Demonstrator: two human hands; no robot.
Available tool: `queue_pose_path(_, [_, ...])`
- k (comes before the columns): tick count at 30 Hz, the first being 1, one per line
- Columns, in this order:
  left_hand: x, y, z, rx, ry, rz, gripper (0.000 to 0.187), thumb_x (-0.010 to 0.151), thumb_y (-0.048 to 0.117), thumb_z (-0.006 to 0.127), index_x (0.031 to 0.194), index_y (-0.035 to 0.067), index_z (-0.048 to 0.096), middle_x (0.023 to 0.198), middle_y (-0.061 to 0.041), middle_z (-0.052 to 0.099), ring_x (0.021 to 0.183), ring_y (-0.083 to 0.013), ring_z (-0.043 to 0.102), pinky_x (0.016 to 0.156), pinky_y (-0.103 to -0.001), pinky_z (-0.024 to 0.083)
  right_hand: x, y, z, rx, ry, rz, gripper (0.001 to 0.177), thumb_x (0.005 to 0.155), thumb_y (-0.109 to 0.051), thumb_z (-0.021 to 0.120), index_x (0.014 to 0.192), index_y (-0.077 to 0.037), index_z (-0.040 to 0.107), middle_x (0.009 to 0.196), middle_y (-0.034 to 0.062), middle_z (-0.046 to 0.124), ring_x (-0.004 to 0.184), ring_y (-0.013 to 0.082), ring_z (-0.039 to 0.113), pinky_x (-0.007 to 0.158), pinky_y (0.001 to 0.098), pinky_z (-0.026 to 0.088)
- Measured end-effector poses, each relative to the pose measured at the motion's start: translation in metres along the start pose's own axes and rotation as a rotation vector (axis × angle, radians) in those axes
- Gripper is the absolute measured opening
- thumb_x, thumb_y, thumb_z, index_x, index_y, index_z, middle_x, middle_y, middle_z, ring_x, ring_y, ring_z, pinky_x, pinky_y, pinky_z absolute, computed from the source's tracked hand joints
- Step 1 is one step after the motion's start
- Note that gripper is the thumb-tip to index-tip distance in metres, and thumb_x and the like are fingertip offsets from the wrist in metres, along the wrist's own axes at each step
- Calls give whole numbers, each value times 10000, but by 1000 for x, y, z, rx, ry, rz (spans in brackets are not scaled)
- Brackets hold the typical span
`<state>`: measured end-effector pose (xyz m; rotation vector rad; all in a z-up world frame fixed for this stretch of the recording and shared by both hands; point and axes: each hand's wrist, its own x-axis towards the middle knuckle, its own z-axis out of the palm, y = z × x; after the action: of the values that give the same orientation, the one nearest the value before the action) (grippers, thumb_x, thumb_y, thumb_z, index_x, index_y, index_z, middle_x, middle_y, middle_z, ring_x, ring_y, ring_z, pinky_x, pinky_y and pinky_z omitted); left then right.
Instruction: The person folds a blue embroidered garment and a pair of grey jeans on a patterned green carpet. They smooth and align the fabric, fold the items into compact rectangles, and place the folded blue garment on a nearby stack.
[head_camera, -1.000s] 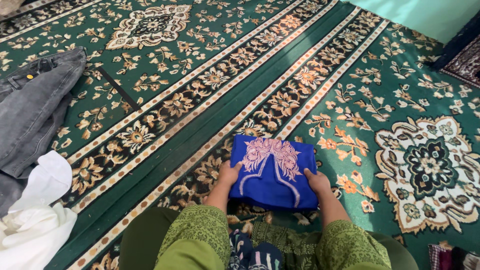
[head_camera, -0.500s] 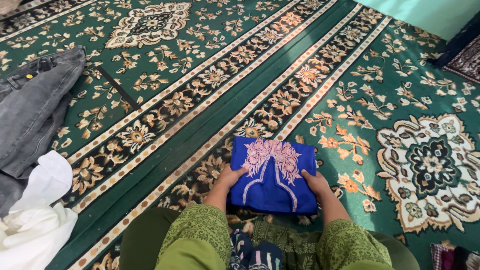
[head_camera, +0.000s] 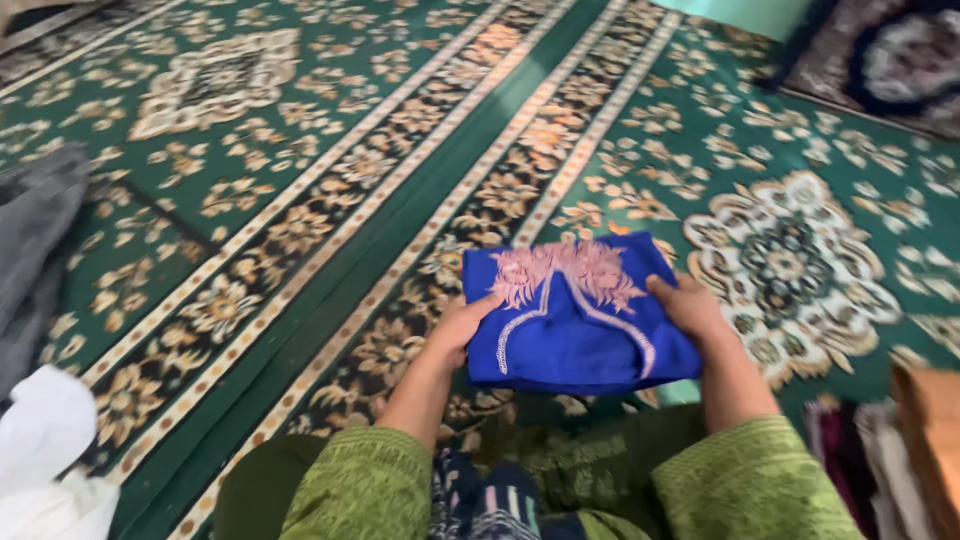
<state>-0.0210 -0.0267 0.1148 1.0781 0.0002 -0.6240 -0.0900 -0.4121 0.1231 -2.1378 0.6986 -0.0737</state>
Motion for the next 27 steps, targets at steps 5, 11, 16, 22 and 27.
queue_pose_path(5, [-34, 3, 116, 163, -142, 31, 379, 908, 209, 708, 1233, 15, 687, 1058, -93, 771, 872, -182, 741, 788, -335, 599, -106, 24, -125, -9, 110, -3, 439, 983, -413, 604, 1189, -50, 736, 978, 144, 785, 873, 213, 713, 831, 377, 538])
queue_pose_path(11, [-83, -47, 265, 141, -440, -85, 412, 900, 199, 694, 1276, 35, 649, 1085, -69, 739, 919, -165, 714, 828, -337, 580, -249, 97, -256, 146, 349, 227, 426, 1006, -380, 586, 1206, -29, 721, 982, 93, 763, 856, 189, 679, 798, 383, 533])
queue_pose_path(16, [-112, -112, 371, 135, -667, -50, 427, 946, 200, 690, 1336, 45, 606, 1208, -44, 686, 1057, -139, 652, 942, -322, 532, -296, 172, -377, -173, 427, 215, 347, 1070, -292, 589, 1258, -18, 687, 994, 109, 752, 849, 178, 676, 801, 358, 521])
queue_pose_path(22, [-114, -200, 462, 203, -723, 82, 486, 949, 167, 691, 1398, 43, 554, 1290, -45, 645, 1146, -151, 618, 1010, -334, 503, -283, 277, -475, 85, 341, 204, 306, 1063, -211, 573, 1273, -23, 693, 981, 95, 759, 764, 155, 663, 722, 349, 544])
queue_pose_path(27, [-98, -242, 497, 403, -716, 104, 563, 947, 175, 696, 1450, 40, 482, 1287, -96, 663, 1151, -198, 638, 997, -345, 507, -248, 320, -518, 149, 357, 305, 336, 1072, -240, 559, 1344, -86, 684, 999, 114, 755, 761, 228, 669, 712, 406, 545])
